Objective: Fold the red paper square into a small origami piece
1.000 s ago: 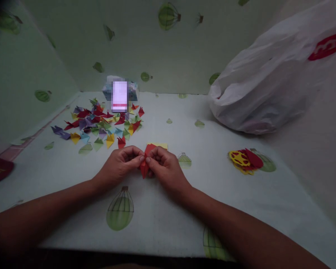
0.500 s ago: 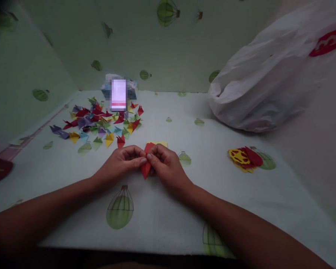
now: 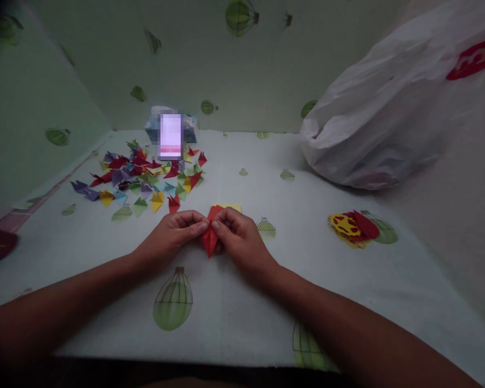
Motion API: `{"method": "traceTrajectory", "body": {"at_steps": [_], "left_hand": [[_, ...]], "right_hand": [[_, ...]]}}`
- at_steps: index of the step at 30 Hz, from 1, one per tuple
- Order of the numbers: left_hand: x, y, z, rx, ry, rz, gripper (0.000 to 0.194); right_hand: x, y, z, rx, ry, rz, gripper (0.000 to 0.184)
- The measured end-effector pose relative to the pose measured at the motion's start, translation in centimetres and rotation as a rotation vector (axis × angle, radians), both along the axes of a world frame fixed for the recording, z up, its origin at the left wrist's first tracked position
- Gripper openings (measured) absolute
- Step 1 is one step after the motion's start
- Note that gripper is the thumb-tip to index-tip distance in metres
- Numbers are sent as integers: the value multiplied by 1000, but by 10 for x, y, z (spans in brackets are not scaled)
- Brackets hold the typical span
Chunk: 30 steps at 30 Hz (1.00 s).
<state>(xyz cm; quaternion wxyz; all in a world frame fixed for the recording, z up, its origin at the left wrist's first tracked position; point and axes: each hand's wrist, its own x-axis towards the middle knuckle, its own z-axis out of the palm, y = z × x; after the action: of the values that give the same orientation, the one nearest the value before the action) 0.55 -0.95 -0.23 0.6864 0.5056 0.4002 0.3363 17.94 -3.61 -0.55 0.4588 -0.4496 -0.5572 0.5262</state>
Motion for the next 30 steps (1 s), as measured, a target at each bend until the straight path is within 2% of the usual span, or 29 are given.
{"method": "traceTrajectory", "body": {"at_steps": [8,14,19,22,27,30], "left_hand": [[0,0,1,34,36,11,22],[0,0,5,73,84,-3,23],[-1,0,5,58,88,-76,22],[0,1,5,39,63,-103,20],[0,1,6,-26,18,-102,16],[0,-1,6,-54,-10,-105,17]], "right_hand": [[-2,-2,-2,-4,7,-12,23],[-1,-1,-4,-27,53,50,27],[2,0,0,-48,-22,83,29],[3,0,3,-21,-88,64,27],[2,0,4,111,-229,-41,25],[1,-1,1,123,-229,-74,24]]}}
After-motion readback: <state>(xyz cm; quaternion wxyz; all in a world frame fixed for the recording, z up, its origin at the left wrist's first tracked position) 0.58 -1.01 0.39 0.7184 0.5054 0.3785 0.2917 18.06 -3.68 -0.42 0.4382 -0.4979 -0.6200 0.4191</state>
